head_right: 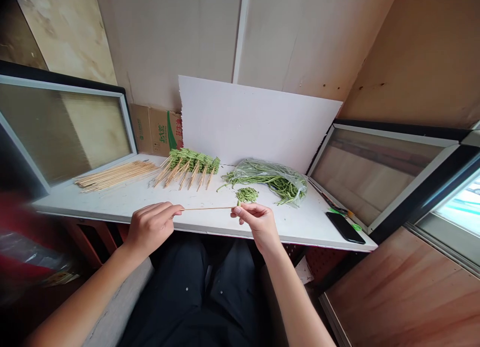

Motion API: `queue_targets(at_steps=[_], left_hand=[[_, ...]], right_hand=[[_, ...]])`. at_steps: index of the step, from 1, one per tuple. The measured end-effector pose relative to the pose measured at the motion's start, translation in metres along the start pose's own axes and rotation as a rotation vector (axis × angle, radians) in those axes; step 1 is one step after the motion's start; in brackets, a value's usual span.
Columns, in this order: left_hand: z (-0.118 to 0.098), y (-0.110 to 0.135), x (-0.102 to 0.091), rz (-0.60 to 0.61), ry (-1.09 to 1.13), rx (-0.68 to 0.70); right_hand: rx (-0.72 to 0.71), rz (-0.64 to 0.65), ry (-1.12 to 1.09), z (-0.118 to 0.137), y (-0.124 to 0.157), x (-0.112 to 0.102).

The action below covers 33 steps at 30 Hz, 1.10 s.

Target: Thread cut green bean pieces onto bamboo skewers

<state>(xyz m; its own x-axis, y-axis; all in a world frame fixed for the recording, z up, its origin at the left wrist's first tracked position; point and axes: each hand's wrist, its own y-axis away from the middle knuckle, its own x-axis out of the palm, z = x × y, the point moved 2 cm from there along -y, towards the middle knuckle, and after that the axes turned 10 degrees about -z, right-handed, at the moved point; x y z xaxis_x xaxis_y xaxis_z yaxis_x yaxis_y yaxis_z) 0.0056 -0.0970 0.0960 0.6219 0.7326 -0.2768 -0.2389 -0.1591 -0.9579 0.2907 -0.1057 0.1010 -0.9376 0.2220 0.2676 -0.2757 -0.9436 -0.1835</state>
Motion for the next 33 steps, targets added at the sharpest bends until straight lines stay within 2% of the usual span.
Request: queue_targets(at_steps=[3, 7, 13, 19, 23, 27, 33], left_hand=[[-0.002, 0.002, 0.002, 0.012, 0.046, -0.018], [0.003, 0.003, 0.003, 0.031, 0.086, -0.072], [0.008, 0.004, 0.009, 0.114, 0.171, -0.154], [0.006, 0.007, 0.014, 0.071, 0.257, -0.208], [0.001, 0.011, 0.016, 0.048, 0.261, -0.164], [-0.008, 0.013, 0.015, 0.041, 0.209, -0.08], [-0.009, 0.011, 0.016, 0.075, 0.225, -0.106]], right_hand=[[0.036, 0.063, 0.002, -0.008, 0.006, 0.012], [0.081, 0.072, -0.038, -0.015, 0.011, 0.024], [0.08, 0.046, -0.033, -0.017, 0.008, 0.019], [0.036, 0.006, -0.049, -0.015, 0.005, 0.014], [-0.006, -0.048, -0.041, -0.015, 0.005, 0.014], [-0.065, -0.037, 0.03, -0.017, 0.006, 0.016], [-0.087, -0.026, 0.092, -0.02, 0.012, 0.022]])
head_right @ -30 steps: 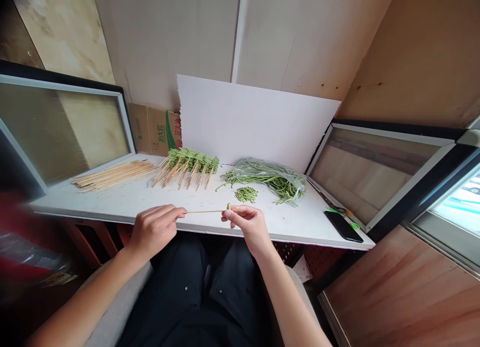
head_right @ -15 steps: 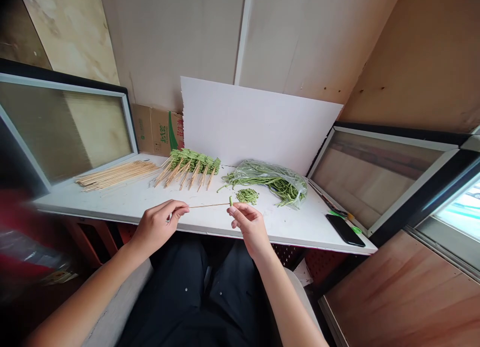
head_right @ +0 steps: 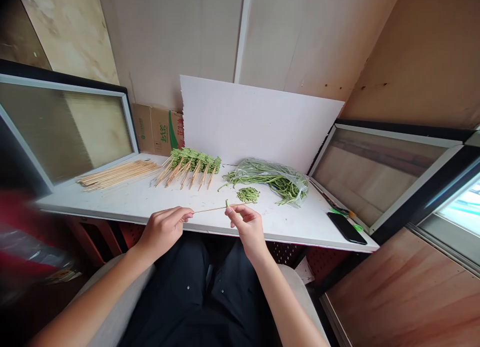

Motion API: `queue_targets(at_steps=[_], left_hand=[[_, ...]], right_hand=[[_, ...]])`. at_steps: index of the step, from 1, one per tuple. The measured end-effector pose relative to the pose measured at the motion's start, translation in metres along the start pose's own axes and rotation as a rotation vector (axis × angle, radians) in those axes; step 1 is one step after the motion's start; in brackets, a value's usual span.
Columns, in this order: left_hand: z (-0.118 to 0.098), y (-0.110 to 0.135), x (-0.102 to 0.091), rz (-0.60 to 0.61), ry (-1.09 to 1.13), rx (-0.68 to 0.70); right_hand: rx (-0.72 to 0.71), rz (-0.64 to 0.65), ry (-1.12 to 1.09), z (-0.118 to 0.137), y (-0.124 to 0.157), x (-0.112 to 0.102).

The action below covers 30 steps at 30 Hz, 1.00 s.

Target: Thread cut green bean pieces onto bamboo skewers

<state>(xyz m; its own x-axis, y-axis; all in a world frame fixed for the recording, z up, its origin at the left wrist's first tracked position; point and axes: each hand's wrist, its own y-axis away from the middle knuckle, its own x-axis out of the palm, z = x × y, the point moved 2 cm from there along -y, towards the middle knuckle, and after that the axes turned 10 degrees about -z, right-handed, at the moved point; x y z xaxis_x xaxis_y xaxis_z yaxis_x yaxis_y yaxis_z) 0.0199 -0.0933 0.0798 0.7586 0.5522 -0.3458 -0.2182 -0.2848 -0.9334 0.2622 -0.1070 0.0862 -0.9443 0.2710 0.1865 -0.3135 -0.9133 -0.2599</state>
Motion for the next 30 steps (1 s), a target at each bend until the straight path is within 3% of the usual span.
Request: queue_targets(at_steps=[24, 30], left_hand=[[0.006, 0.013, 0.016, 0.304, 0.013, -0.141], [0.013, 0.013, 0.016, 0.315, -0.012, -0.178]], right_hand=[[0.027, 0.059, 0.066, -0.014, 0.001, 0.006], [-0.033, 0.152, 0.136, -0.021, -0.017, -0.011]])
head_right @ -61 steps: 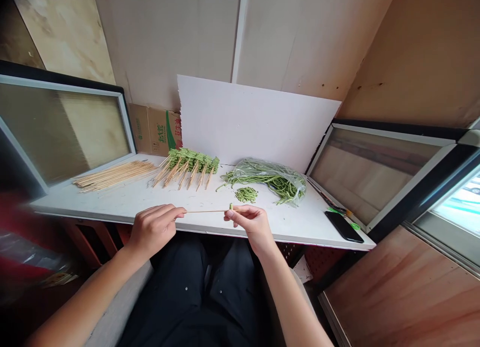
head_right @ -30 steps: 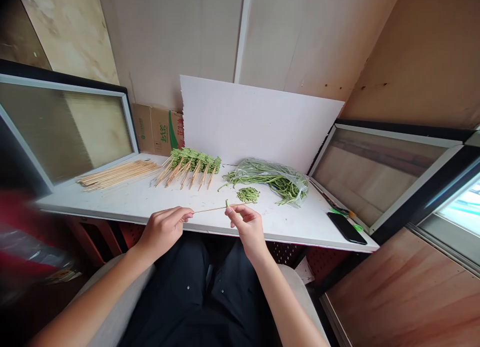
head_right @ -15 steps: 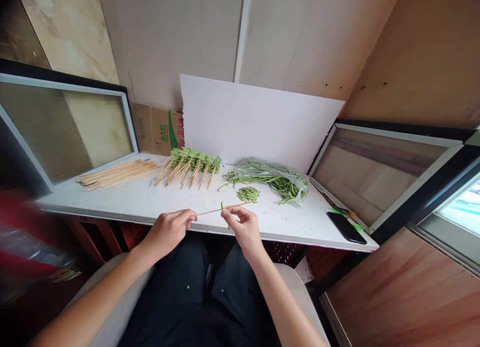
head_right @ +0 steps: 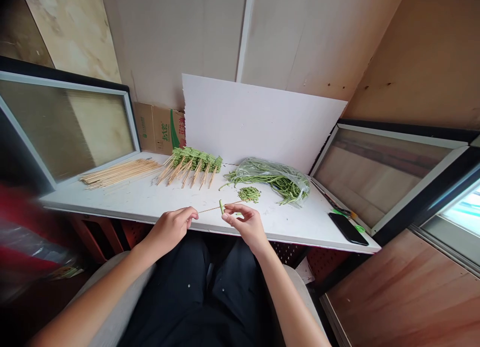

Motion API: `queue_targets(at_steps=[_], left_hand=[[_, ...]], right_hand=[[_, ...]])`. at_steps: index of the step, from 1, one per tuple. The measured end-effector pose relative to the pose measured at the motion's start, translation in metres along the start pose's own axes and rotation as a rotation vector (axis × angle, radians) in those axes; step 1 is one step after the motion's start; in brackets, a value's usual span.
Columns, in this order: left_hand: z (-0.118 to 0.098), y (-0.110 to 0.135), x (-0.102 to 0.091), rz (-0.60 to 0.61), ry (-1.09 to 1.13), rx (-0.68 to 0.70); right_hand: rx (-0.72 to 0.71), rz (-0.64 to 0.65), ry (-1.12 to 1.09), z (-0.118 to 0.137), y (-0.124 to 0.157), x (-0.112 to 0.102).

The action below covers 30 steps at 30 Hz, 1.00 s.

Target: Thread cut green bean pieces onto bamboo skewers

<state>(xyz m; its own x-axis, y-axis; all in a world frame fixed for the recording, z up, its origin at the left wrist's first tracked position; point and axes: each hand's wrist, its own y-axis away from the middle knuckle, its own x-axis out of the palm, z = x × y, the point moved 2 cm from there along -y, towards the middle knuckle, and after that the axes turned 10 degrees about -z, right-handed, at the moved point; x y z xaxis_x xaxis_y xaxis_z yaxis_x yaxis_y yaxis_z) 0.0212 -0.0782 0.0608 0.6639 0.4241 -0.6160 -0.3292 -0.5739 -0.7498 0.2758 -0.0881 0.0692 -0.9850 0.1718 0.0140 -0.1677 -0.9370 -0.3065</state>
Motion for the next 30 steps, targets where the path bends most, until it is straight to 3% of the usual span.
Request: queue_targets(at_steps=[3, 8, 14, 20, 25, 28, 30], left_hand=[[0.007, -0.001, 0.001, -0.013, 0.007, -0.008], [0.015, -0.002, 0.002, -0.023, 0.01, -0.023], [0.018, -0.001, 0.004, -0.021, 0.01, -0.037], [0.016, -0.003, 0.003, -0.049, 0.044, -0.041], [0.019, -0.004, 0.003, -0.056, 0.051, -0.069], [0.024, -0.003, 0.003, -0.061, 0.04, -0.082], [0.028, -0.003, 0.003, -0.061, 0.029, -0.092]], right_hand=[[-0.061, -0.024, 0.172, -0.018, -0.017, -0.024], [-0.243, -0.117, 0.687, -0.066, -0.038, -0.059], [-0.368, -0.036, 1.025, -0.113, -0.04, -0.063], [-0.446, -0.062, 1.215, -0.114, -0.04, -0.057], [-0.415, -0.058, 1.308, -0.114, -0.053, -0.053], [-0.392, -0.047, 1.243, -0.111, -0.062, -0.052], [-0.35, -0.092, 1.077, -0.106, -0.067, -0.053]])
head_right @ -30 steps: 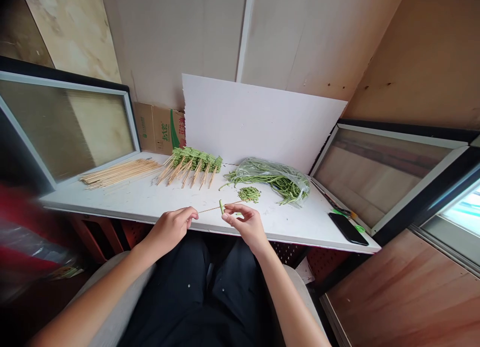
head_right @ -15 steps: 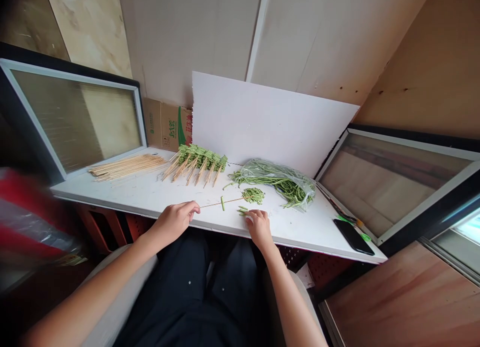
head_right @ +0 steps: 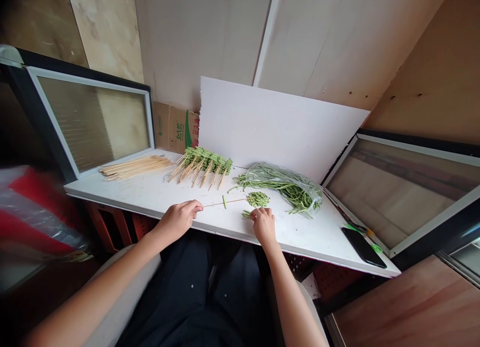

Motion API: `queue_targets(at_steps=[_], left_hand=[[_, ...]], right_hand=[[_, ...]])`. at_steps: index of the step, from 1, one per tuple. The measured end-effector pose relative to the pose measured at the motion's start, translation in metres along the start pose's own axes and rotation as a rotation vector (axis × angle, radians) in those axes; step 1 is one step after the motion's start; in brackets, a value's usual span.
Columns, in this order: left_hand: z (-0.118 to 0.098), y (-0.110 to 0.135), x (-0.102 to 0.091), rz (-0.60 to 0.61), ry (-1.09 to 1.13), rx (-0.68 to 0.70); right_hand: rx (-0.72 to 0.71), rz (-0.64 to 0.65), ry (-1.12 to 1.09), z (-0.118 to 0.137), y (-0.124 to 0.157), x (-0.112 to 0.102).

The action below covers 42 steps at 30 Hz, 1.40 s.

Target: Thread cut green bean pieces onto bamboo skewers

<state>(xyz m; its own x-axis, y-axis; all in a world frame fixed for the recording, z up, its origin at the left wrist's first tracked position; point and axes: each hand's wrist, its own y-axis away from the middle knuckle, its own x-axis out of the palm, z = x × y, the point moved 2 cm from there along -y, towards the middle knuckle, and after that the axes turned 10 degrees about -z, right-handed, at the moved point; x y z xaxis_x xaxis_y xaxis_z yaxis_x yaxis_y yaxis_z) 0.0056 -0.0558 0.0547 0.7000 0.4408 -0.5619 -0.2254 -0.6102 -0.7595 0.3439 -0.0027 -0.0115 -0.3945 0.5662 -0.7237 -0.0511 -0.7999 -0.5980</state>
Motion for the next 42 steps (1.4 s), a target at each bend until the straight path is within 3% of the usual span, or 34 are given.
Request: queue_targets(at_steps=[7, 10, 13, 23, 42], left_hand=[[0.004, 0.002, 0.003, 0.02, -0.013, -0.011], [0.003, 0.004, 0.005, 0.019, -0.013, 0.009], [0.004, 0.005, 0.007, 0.022, -0.02, 0.014], [0.005, 0.002, 0.001, 0.044, -0.052, -0.013], [-0.002, 0.003, 0.002, 0.013, -0.044, 0.029]], right_hand=[[0.507, -0.057, -1.017, 0.007, -0.01, -0.031], [0.633, -0.03, -1.255, 0.024, -0.009, -0.046], [0.656, 0.038, -1.387, 0.042, -0.009, -0.057], [0.586, 0.183, -1.486, 0.064, -0.005, -0.067], [0.595, 0.161, -1.444, 0.069, -0.004, -0.066]])
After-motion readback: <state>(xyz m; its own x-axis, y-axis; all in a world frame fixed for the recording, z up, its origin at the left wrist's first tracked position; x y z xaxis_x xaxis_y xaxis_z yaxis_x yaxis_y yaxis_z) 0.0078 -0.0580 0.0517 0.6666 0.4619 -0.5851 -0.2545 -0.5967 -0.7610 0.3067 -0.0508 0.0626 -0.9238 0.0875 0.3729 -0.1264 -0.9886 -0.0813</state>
